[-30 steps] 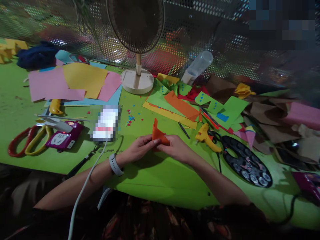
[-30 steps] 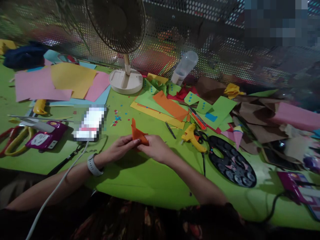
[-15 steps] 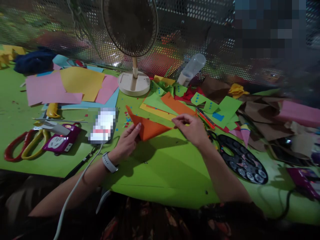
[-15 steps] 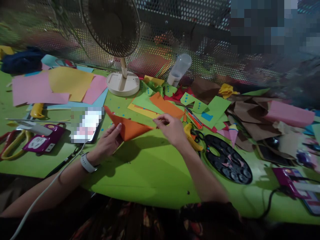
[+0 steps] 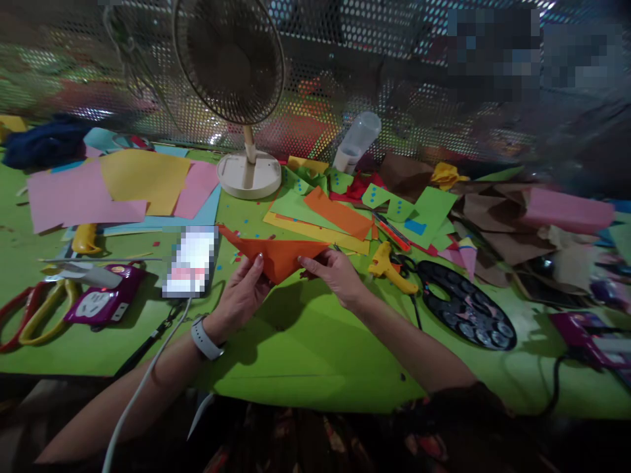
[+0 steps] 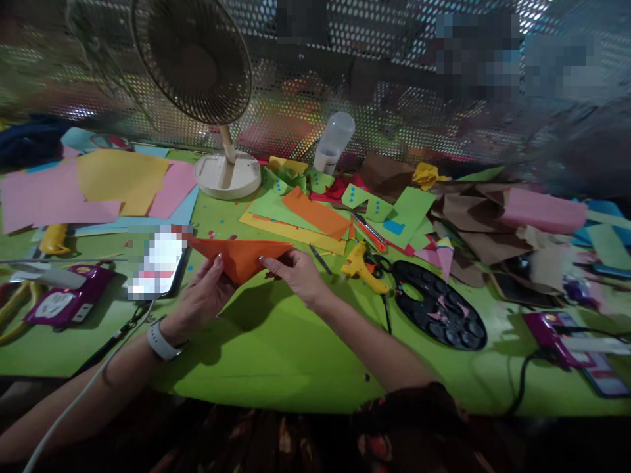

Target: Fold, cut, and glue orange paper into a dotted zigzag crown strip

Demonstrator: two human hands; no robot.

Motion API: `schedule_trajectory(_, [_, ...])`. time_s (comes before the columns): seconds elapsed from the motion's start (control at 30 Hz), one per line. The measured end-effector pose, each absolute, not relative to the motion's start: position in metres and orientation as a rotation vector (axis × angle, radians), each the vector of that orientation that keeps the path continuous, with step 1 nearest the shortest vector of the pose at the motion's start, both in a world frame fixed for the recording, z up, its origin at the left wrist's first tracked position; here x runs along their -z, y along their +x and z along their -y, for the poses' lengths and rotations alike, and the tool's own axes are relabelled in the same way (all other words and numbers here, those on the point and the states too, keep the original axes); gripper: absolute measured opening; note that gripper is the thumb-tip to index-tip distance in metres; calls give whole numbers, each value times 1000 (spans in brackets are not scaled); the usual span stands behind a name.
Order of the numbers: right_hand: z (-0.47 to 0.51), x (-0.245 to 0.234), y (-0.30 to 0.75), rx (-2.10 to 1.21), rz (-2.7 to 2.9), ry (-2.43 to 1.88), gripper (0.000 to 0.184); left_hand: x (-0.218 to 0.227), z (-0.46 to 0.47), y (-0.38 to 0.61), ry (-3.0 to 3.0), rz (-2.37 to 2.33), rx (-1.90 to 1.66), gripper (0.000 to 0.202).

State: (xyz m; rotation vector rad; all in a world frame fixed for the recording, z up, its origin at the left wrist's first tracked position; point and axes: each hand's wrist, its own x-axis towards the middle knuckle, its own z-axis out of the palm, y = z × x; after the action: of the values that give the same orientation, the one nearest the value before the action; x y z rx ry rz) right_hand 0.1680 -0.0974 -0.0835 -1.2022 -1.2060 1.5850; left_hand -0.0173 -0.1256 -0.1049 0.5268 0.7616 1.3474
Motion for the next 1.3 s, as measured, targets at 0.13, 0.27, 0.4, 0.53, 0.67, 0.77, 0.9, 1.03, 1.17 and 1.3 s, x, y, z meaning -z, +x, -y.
schedule_trajectory(0.13, [95,87,169,-1598,1161,-1182,47,110,124,-19,470,-796,-1350,27])
schedule_trajectory(0.27, [97,87,167,-1620,1115,-1156,44,107,124,-19,432,-821,-1364,21])
schedule_trajectory(0.4, [98,86,168,-1634,1103,-1145,42,105,124,-20,435,-811,-1342,17])
schedule_trajectory(0.53, [98,88,168,-1651,1085,-1155,42,106,124,-20,439,-801,-1349,20])
schedule_trajectory(0.67, [97,91,168,-1641,1062,-1151,40,106,126,-20,505,-819,-1336,24])
schedule_trajectory(0.77, [97,94,169,-1607,1081,-1150,36,109,128,-21,624,-870,-1274,30])
schedule_trajectory(0.9, [98,95,168,-1554,1131,-1142,35,116,129,-21,820,-956,-1171,35])
schedule_trajectory(1.03, [100,95,169,-1557,1135,-1131,31,118,129,-20,827,-953,-1147,33])
schedule_trajectory(1.17, [100,97,170,-1577,1114,-1102,26,118,128,-20,858,-958,-1148,30])
schedule_trajectory(1.3, [100,96,169,-1588,1110,-1122,28,120,128,-21,895,-985,-1146,27])
